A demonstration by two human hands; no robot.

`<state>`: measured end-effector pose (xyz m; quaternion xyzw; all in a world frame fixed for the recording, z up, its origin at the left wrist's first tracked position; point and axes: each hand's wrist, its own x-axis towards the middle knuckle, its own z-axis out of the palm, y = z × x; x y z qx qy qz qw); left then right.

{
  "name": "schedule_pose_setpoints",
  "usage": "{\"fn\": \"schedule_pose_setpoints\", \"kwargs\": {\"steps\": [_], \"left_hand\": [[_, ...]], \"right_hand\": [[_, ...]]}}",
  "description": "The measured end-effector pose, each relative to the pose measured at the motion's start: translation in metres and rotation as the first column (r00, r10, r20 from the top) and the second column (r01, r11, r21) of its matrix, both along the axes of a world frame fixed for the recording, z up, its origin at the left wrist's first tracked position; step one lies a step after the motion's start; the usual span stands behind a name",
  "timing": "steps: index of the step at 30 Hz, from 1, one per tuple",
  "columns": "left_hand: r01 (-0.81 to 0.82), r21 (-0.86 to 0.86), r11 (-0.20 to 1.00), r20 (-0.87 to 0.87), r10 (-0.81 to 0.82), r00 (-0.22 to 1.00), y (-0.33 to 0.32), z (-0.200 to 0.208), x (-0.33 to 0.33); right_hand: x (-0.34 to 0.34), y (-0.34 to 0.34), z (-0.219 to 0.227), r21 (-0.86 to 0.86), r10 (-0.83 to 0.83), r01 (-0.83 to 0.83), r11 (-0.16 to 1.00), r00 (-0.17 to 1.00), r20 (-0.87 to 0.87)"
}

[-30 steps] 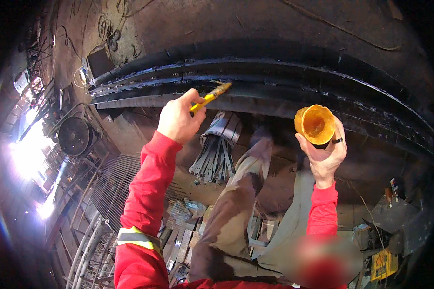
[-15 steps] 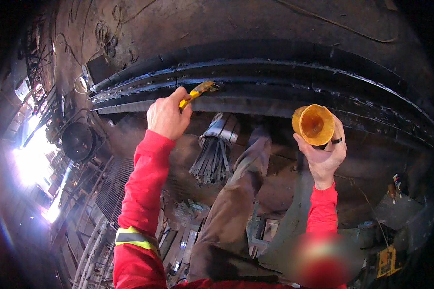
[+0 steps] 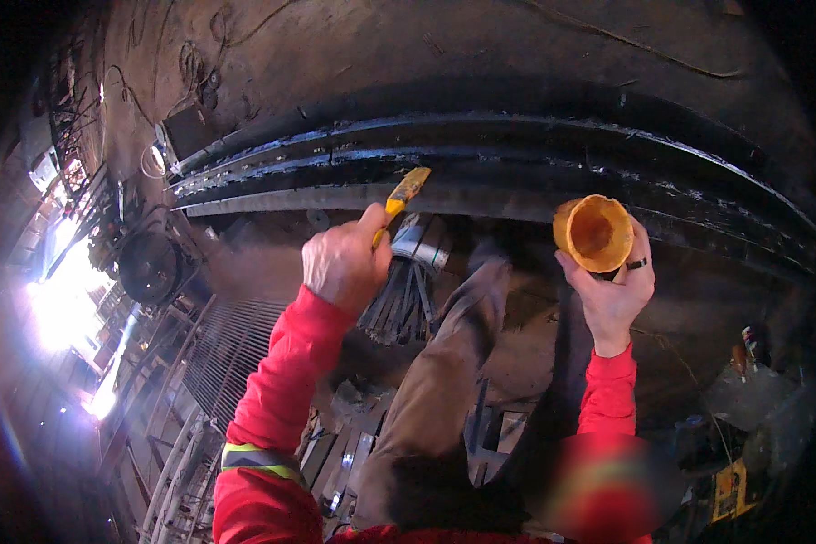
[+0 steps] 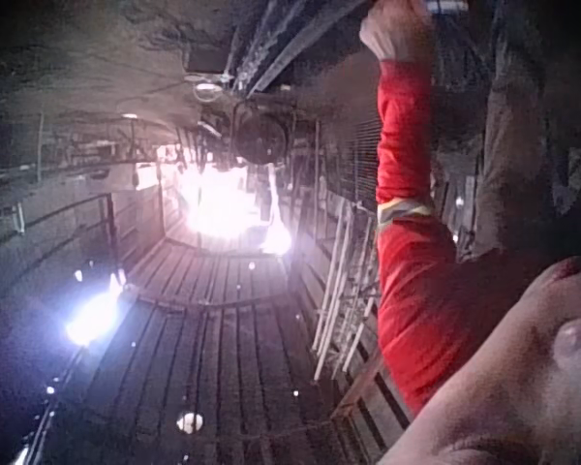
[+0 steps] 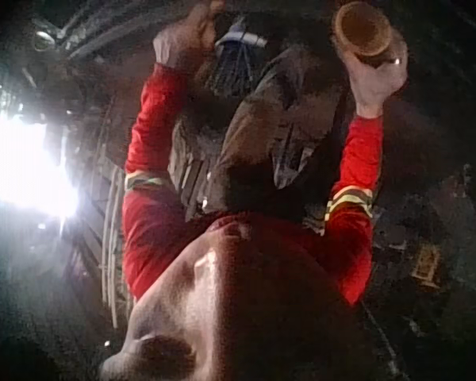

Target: The person applies a dark coating to a large, curved metal structure using a yellow paintbrush and a small orange container. They repeatedly dip the brush into the container and apply the substance to the metal surface in a workshop environment.

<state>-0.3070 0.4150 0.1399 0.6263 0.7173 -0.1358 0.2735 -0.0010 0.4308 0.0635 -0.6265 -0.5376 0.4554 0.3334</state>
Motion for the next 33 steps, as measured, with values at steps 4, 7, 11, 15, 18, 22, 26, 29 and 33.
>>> {"fn": "schedule_pose_setpoints", "kwargs": {"steps": [4,7,11,15,18,22,26,29,33], "left_hand": [[-0.056,-0.017,0.998,-0.189,0.052,0.981,-0.019,0.011,-0.036],[-0.045,0.01,0.999,-0.233,0.047,0.971,-0.013,0.012,-0.052],[-0.069,-0.06,0.996,-0.167,0.058,0.984,-0.009,0.01,-0.023],[-0.134,0.043,0.99,-0.025,0.135,0.991,0.0,0.011,-0.021],[-0.097,-0.025,0.995,-0.196,0.091,0.976,0.001,-0.011,-0.021],[-0.102,-0.01,0.995,0.023,0.102,0.994,0.011,-0.006,0.006],[-0.097,-0.003,0.995,-0.028,0.096,0.995,0.024,-0.013,0.0],[-0.141,-0.119,0.983,-0.195,0.116,0.974,0.017,-0.023,0.002],[-0.112,-0.115,0.987,-0.033,0.109,0.994,0.037,-0.029,0.045]], "right_hand": [[0.005,-0.002,-0.004,0.061,0.031,-0.03,0.998,0.999,-0.013],[0.003,-0.002,-0.002,0.066,0.028,-0.026,0.997,0.999,-0.02],[0.003,0.0,-0.003,0.082,0.059,-0.059,0.995,0.998,0.002],[0.003,0.0,-0.003,0.079,0.074,-0.074,0.994,0.997,-0.002],[0.005,0.003,-0.001,0.061,0.096,-0.098,0.993,0.995,0.026],[0.003,0.002,-0.004,0.013,0.03,-0.03,0.999,0.999,0.026],[0.007,0.002,-0.004,-0.004,-0.024,0.024,1.0,1.0,-0.014],[0.009,0.004,-0.004,-0.003,-0.024,0.024,1.0,1.0,0.001],[0.009,0.003,-0.006,0.001,-0.013,0.013,1.0,1.0,-0.015]]}}
